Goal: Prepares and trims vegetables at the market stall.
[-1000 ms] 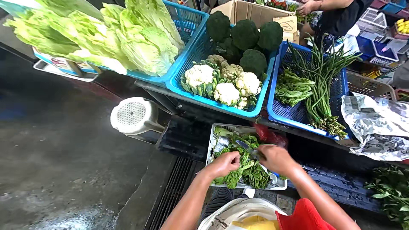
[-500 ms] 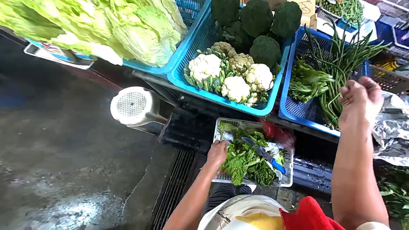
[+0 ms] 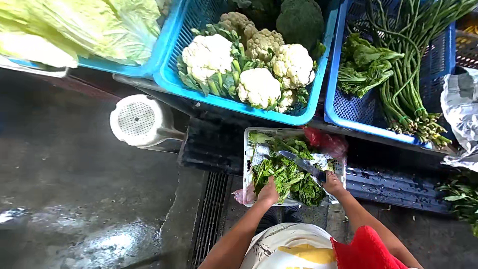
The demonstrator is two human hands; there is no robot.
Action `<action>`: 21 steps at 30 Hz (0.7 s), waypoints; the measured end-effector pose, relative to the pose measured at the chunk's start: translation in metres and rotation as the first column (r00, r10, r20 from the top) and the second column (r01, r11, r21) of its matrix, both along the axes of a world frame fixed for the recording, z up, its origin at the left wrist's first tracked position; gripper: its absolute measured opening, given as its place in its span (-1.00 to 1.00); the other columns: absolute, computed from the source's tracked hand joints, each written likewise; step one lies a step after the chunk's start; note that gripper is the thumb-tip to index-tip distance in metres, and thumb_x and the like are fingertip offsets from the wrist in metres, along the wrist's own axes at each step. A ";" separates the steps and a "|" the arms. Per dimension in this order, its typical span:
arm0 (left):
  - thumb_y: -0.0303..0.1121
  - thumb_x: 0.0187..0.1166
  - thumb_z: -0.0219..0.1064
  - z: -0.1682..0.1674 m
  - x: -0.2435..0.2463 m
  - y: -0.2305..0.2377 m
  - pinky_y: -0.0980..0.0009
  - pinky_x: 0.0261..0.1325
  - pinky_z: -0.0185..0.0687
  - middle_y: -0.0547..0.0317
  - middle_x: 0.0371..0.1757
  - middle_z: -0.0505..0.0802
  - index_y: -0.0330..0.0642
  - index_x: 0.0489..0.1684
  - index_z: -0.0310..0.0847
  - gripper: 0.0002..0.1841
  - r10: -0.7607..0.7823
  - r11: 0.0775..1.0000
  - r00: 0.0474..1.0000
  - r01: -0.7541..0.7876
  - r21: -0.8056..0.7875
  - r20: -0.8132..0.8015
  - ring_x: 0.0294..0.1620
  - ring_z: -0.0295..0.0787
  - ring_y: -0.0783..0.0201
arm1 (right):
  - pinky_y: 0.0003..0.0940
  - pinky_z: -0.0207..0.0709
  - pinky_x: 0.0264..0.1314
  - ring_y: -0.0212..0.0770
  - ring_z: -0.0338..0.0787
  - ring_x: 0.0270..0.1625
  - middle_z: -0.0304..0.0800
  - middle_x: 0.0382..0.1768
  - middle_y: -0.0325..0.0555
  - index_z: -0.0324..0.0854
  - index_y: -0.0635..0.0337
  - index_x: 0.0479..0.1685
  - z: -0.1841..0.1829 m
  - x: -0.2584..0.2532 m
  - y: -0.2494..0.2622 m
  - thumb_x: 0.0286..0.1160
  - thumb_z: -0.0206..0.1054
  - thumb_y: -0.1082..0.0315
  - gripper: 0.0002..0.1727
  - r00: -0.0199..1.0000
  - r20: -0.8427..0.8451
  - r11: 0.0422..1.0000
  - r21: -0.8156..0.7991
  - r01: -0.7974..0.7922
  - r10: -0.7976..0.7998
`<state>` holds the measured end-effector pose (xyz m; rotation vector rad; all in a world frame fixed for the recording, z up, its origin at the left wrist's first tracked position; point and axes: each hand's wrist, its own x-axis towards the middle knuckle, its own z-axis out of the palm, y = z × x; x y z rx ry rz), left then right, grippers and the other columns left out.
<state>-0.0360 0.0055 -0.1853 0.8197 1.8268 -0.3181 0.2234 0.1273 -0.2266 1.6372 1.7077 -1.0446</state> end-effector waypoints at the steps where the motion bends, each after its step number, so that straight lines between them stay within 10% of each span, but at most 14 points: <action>1: -0.42 0.48 0.37 0.007 -0.010 0.001 -0.29 0.39 0.57 -0.37 0.41 0.67 -0.10 0.83 -0.04 -0.14 0.065 0.997 0.997 -0.067 0.041 0.047 0.41 0.67 -0.31 | 0.22 0.36 0.66 0.26 0.45 0.67 0.38 0.64 0.34 0.20 0.34 0.73 -0.003 0.002 -0.001 0.47 0.41 0.31 -0.21 1.000 -0.005 1.000 0.018 -0.005 0.006; 4: -0.44 0.59 0.30 0.044 -0.042 0.002 -0.19 0.28 0.67 -0.30 0.42 0.68 -0.24 0.61 0.40 -0.45 0.203 0.958 0.952 -0.241 0.153 0.231 0.28 0.74 -0.17 | 0.28 0.36 0.63 0.30 0.45 0.65 0.42 0.62 0.33 0.39 0.28 0.65 -0.010 0.008 0.000 0.49 0.41 0.28 -0.32 0.999 -0.035 0.997 0.071 -0.033 0.035; 8: -0.58 0.52 0.07 0.124 -0.070 0.000 0.40 -0.49 0.63 0.07 -0.15 0.81 -0.27 0.37 0.53 -0.57 0.296 0.826 0.767 -0.505 0.250 0.570 -0.53 0.66 0.35 | 0.27 0.34 0.64 0.28 0.47 0.64 0.47 0.59 0.28 0.48 0.22 0.59 -0.018 0.019 0.004 0.45 0.45 0.22 -0.33 0.992 -0.105 0.995 0.081 -0.060 0.069; 11: -0.55 0.44 0.03 0.138 -0.084 -0.004 0.48 -0.56 0.65 0.18 -0.32 0.83 -0.25 0.27 0.58 -0.57 0.315 0.728 0.589 -0.653 0.209 0.745 -0.61 0.66 0.41 | 0.23 0.38 0.63 0.24 0.52 0.59 0.52 0.52 0.29 0.49 0.31 0.53 -0.012 0.021 0.003 0.45 0.43 0.22 -0.36 0.985 -0.170 0.996 0.084 -0.011 0.025; 14: -0.56 0.47 0.05 0.122 -0.080 -0.005 0.41 -0.31 0.75 0.14 -0.08 0.85 -0.24 0.34 0.57 -0.56 0.243 0.776 0.711 -0.550 0.308 0.660 -0.37 0.77 0.37 | 0.26 0.48 0.48 0.21 0.69 0.41 0.69 0.33 0.28 0.51 0.30 0.43 0.003 0.030 -0.002 0.54 0.32 0.18 -0.47 0.967 -0.239 0.995 0.025 0.096 -0.087; 17: -0.43 0.69 0.25 0.090 -0.067 -0.001 0.00 0.63 0.41 -0.09 0.57 0.64 -0.11 0.60 0.52 -0.54 -0.061 0.942 0.929 -0.067 0.328 0.365 0.56 0.57 0.05 | 0.31 0.51 0.38 0.21 0.73 0.29 0.73 0.21 0.27 0.53 0.27 0.40 0.019 0.042 -0.010 0.63 0.21 0.16 -0.52 0.922 -0.331 0.978 -0.026 0.205 -0.202; 21: -0.19 0.77 0.19 0.055 -0.051 0.018 -0.24 0.58 0.40 -0.27 0.51 0.63 -0.08 0.45 0.65 -0.61 -0.186 0.939 0.983 0.176 0.297 0.006 0.56 0.53 -0.24 | 0.22 0.57 0.27 0.16 0.76 0.17 0.74 0.13 0.27 0.52 0.28 0.39 0.035 0.051 -0.022 0.61 0.13 0.17 -0.51 0.883 -0.392 0.964 -0.035 0.264 -0.256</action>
